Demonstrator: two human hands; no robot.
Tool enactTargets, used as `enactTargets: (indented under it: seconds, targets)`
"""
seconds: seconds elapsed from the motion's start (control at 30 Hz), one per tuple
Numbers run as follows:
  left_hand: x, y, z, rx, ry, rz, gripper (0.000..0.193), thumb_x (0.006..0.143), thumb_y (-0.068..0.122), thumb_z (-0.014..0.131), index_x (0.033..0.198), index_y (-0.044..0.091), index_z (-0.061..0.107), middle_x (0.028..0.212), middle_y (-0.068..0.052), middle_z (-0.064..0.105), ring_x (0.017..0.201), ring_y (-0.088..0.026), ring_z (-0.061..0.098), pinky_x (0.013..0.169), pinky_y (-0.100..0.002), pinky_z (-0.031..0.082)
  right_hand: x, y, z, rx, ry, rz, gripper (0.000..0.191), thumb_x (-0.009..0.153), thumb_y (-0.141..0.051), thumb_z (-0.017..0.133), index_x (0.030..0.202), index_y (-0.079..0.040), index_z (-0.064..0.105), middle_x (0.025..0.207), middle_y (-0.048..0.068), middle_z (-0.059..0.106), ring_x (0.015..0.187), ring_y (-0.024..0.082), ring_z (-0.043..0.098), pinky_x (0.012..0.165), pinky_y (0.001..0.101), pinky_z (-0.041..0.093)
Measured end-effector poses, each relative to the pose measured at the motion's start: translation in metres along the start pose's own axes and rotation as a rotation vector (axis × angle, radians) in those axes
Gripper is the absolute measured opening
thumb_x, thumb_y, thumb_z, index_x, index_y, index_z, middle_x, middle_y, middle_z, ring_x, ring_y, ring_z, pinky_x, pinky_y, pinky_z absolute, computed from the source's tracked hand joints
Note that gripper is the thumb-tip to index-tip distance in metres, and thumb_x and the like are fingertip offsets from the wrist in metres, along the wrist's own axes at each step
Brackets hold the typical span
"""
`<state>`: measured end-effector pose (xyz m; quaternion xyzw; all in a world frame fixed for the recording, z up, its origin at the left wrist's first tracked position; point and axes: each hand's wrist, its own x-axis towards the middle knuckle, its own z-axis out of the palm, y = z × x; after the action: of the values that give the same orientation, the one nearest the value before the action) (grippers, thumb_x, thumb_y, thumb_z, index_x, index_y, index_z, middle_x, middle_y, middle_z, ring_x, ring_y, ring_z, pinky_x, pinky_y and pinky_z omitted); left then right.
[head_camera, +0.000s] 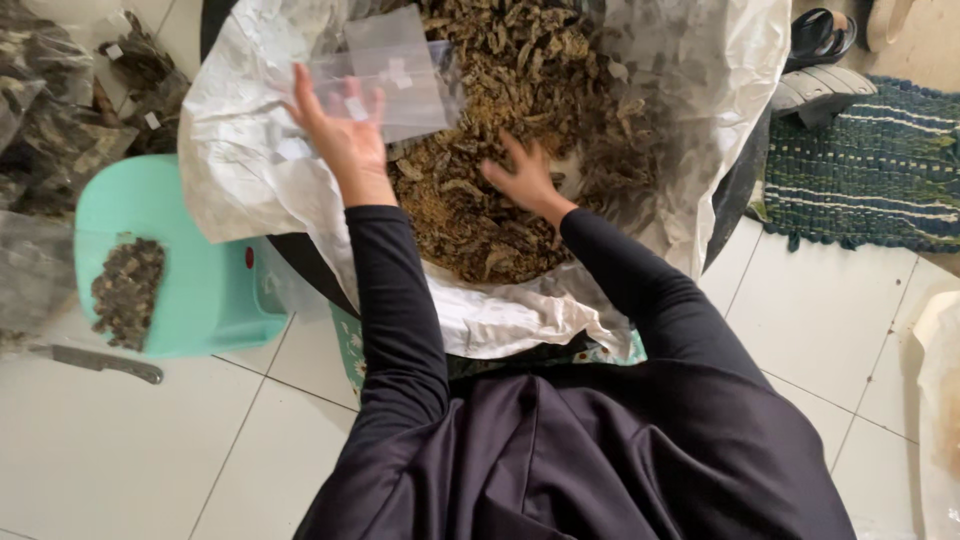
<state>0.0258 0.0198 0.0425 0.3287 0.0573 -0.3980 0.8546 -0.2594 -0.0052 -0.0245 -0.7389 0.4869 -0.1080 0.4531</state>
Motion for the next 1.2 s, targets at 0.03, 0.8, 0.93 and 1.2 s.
enactTargets:
  seconds: [0.03,0.8,0.93,1.2]
  targets:
    - [0.001,-0.005,-0.001,-0.045,-0.034,-0.076,0.121,0.064,0.042,0.088,0.157,0.025,0.014,0.159,-0.019,0.014,0.143,-0.052,0.032,0.11,-0.079,0.039,-0.003,0.0,0.004,-0.01,-0.093,0.003,0.1,0.093,-0.061,0.069,0.166,-0.02,0.014,0.17,0.021,0.01,0.155,0.042,0.014,0.12,0.0599,0.025]
    - [0.0,-0.059,-0.012,-0.248,-0.002,-0.59,0.085,0.076,0.058,0.071,0.145,0.017,0.043,0.154,-0.025,0.032,0.144,-0.05,0.026,0.109,-0.076,0.032,-0.051,-0.132,-0.101,0.151,-0.149,0.014,0.035,0.086,-0.016,0.074,0.121,-0.016,0.074,0.118,0.005,0.069,0.1,0.019,0.07,0.091,0.0392,0.062]
    - [-0.002,-0.059,-0.012,-0.265,-0.038,-0.599,0.085,0.077,0.059,0.067,0.145,0.013,0.043,0.152,-0.028,0.035,0.143,-0.05,0.03,0.108,-0.075,0.031,-0.057,-0.19,-0.182,-0.218,-0.135,-0.599,0.04,0.085,-0.016,0.084,0.124,-0.011,0.076,0.132,0.01,0.069,0.117,0.024,0.067,0.11,0.0454,0.049]
    - [-0.021,-0.059,0.001,-0.223,0.092,-0.74,0.083,0.088,0.052,0.067,0.151,0.012,0.032,0.154,-0.031,0.026,0.146,-0.05,0.028,0.115,-0.072,0.034,-0.028,-0.278,-0.199,-0.488,-0.526,-0.448,0.05,0.081,-0.019,0.078,0.129,-0.015,0.071,0.124,0.008,0.073,0.087,0.024,0.075,0.081,0.0365,0.064]
